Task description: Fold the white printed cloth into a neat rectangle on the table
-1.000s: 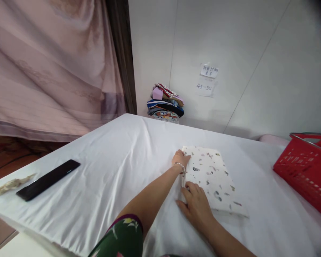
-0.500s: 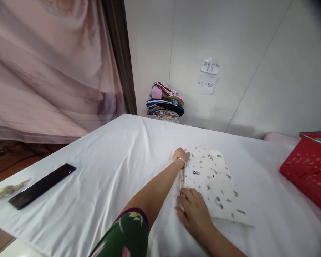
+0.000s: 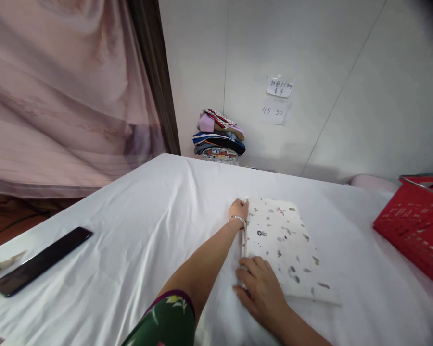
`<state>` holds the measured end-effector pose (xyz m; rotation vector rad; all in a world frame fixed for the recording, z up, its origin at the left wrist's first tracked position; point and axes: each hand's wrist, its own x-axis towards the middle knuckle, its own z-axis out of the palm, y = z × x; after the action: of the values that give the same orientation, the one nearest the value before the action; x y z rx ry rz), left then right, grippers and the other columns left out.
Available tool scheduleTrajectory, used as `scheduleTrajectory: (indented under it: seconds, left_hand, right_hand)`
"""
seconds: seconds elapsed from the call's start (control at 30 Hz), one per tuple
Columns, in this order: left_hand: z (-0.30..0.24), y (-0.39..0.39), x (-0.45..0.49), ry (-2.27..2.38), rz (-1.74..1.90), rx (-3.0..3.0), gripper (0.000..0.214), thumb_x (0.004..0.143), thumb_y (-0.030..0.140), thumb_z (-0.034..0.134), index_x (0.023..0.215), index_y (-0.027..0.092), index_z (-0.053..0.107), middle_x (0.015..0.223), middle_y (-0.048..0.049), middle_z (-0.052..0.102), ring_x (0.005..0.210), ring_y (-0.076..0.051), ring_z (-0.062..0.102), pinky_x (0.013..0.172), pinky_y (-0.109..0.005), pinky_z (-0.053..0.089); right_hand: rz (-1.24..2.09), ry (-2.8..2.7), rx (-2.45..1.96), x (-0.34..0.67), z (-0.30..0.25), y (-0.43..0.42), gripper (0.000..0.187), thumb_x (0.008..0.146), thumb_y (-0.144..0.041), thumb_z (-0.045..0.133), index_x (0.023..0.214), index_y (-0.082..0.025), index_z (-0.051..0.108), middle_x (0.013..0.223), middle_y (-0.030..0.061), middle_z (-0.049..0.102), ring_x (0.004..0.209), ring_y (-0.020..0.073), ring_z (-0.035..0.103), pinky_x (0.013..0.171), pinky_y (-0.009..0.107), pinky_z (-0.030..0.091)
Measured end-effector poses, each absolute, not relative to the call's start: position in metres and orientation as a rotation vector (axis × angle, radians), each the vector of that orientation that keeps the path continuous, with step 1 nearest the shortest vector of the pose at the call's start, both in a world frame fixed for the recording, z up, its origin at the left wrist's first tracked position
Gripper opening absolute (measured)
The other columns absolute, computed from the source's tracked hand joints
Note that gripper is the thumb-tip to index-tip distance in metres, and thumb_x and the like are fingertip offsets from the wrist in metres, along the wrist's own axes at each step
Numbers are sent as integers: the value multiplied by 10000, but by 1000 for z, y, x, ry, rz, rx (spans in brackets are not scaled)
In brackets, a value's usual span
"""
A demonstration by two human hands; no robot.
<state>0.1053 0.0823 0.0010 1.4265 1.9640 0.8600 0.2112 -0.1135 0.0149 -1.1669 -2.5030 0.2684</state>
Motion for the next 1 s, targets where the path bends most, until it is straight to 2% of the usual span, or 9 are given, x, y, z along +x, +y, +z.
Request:
scheduleTrajectory:
  seconds: [0.2, 0.4, 0.47, 0.6, 0.8, 1.0]
  left_hand:
    - [3, 89, 102, 1981, 782, 1436, 125, 761, 318, 526, 793, 203, 560, 876, -56, 662, 836, -189, 607, 686, -262, 423]
    - [6, 97, 101, 2006, 724, 1435, 306, 756, 441, 528, 932, 192, 536, 929, -85, 655, 867, -210, 608, 692, -276, 427]
    - [7, 96, 101, 2009, 718, 1447, 309, 766, 465, 507, 918, 198, 538, 933, -83, 654, 874, -213, 606, 697, -282, 428]
    - [8, 98, 102, 2018, 701, 1462, 230, 791, 394, 484, 884, 196, 555, 936, -94, 655, 891, -224, 607, 710, -296, 422]
    - [5, 108, 98, 2001, 683, 1434, 213, 775, 346, 523, 888, 180, 592, 960, -102, 661, 918, -208, 607, 715, -270, 417]
    - [2, 112, 92, 1946, 682, 1370, 225, 751, 356, 555, 841, 158, 615, 823, -80, 682, 804, -183, 632, 616, -230, 418]
  right_hand:
    - [275, -2505, -1192, 210, 16, -113, 90, 800, -277, 540, 865, -224, 573, 1032, 28, 552, 898, 201, 442, 783, 358, 347]
    - [335, -2491, -1192, 210, 19, -114, 97, 810, -306, 534, 857, -227, 562, 1030, 12, 550, 906, 197, 428, 792, 357, 332]
    - [334, -2493, -1193, 210, 20, -113, 102, 804, -307, 543, 862, -225, 559, 1026, 10, 548, 906, 195, 424, 796, 356, 327]
    - [321, -2518, -1181, 210, 21, -114, 124, 790, -310, 561, 871, -217, 554, 1025, 15, 545, 906, 197, 413, 793, 355, 319]
    - [293, -2580, -1157, 211, 23, -116, 104, 800, -275, 538, 883, -214, 542, 998, 21, 544, 915, 199, 398, 796, 356, 302]
    - [258, -2627, -1131, 211, 23, -115, 70, 808, -161, 486, 848, -199, 529, 919, 32, 549, 864, 188, 398, 751, 337, 296]
